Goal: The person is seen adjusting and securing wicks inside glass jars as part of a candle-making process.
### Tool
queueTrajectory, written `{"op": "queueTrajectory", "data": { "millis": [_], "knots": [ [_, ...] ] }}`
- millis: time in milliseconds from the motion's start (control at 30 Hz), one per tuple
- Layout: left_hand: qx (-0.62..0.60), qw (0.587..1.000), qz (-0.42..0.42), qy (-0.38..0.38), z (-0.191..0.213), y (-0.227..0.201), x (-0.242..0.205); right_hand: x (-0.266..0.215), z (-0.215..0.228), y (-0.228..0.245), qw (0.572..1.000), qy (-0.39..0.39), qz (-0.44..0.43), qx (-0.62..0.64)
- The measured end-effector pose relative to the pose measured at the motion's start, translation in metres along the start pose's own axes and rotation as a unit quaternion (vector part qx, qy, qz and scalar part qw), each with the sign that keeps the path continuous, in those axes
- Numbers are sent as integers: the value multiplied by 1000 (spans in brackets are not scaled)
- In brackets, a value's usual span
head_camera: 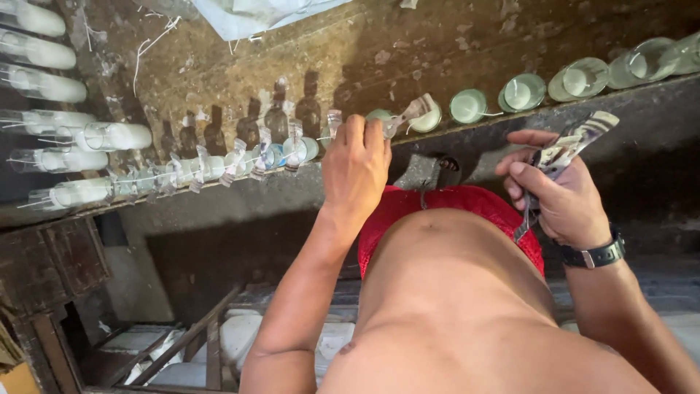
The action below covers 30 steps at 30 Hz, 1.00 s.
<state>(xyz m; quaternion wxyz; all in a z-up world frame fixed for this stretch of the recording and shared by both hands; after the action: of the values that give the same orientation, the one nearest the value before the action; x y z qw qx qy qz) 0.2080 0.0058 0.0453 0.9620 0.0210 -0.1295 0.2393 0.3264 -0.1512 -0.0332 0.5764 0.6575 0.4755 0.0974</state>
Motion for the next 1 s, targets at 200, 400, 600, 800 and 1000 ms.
{"op": "queueTrajectory", "data": {
  "millis": [200,400,600,800,1000],
  "knots": [
    [-18,999,19,-23,7,3,-2,2,0,5,1000,-1,-3,-17],
    [-9,1000,22,-1,-2,5,-3,5,0,2,1000,8,-1,3],
    [-12,999,48,-3,-9,15,-7,7,-1,3,1000,11,0,-4],
    [22,993,113,37,-24,29,-24,10,6,-10,997,-8,-32,71],
    [36,988,134,66,-33,31,-33,12,8,-30,959,-26,-126,252]
  ]
}}
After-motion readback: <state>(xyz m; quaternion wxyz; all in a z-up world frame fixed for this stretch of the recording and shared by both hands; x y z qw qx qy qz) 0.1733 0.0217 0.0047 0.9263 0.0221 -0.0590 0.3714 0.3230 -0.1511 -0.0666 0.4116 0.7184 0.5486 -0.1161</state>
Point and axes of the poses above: each hand's wrist, its own x-axis towards the middle knuckle, its own z-axis out of the back of the hand, y = z × x, the point moved 9 cm from there along x, towards the middle knuckle, and after that the axes turned 1 degree about z, right-handed, at the moved point
